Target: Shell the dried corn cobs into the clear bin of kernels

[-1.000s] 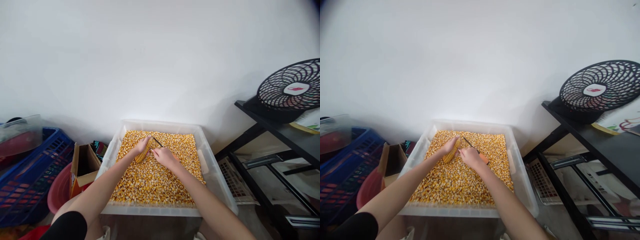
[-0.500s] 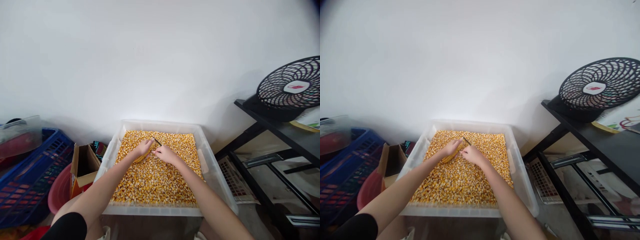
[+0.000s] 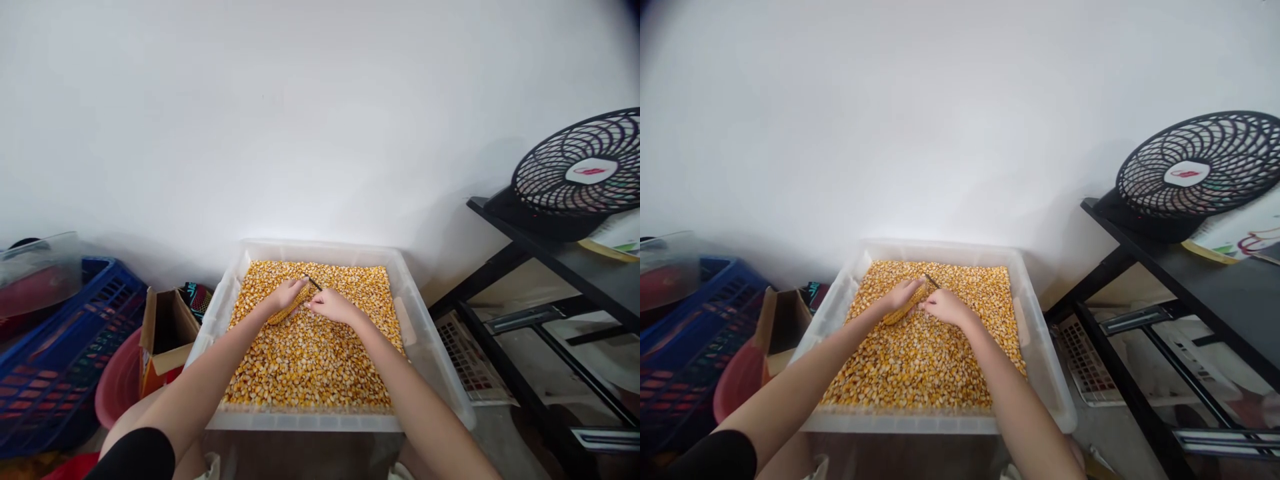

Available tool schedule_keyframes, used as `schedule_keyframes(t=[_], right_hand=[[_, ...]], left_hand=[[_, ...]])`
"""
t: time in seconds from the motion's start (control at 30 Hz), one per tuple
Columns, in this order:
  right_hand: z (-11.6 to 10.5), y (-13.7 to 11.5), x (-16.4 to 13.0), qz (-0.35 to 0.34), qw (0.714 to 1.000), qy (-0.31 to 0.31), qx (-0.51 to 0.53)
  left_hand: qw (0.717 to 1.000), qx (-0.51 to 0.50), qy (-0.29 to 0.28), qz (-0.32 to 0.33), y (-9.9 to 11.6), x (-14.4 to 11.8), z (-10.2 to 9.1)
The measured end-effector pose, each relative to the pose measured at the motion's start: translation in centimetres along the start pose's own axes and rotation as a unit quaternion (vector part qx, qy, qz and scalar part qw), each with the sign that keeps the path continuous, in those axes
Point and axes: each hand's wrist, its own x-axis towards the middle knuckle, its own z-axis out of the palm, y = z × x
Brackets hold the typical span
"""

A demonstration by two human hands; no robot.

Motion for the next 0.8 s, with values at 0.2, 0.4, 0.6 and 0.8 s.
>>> schedule_keyframes(t=[0.2,0.4,0.6,0.8], right_hand=[[0.5,-0.3,0.1,-0.013,0.999,0.03,-0.029],[1.0,-0.2,0.0,-0.018,0.999,0.02,-0.034],[0.4,0.2,0.1,-0.031,0.999,-0.002,-0.025],[0.4,0.5,0.4,-0.031,0.999,0.0,-0.014]], left_hand=[[1.0,0.013,-0.018,0.005,0.2,-0.2,-0.1],[0.997,0.057,-0.014,0.044,-0.1,-0.1,0.4],[0.995,0.077,-0.014,0.066,0.1,-0.1,0.6],[0.988,0.124,-0.023,0.088,0.5,-0.2,0.1]])
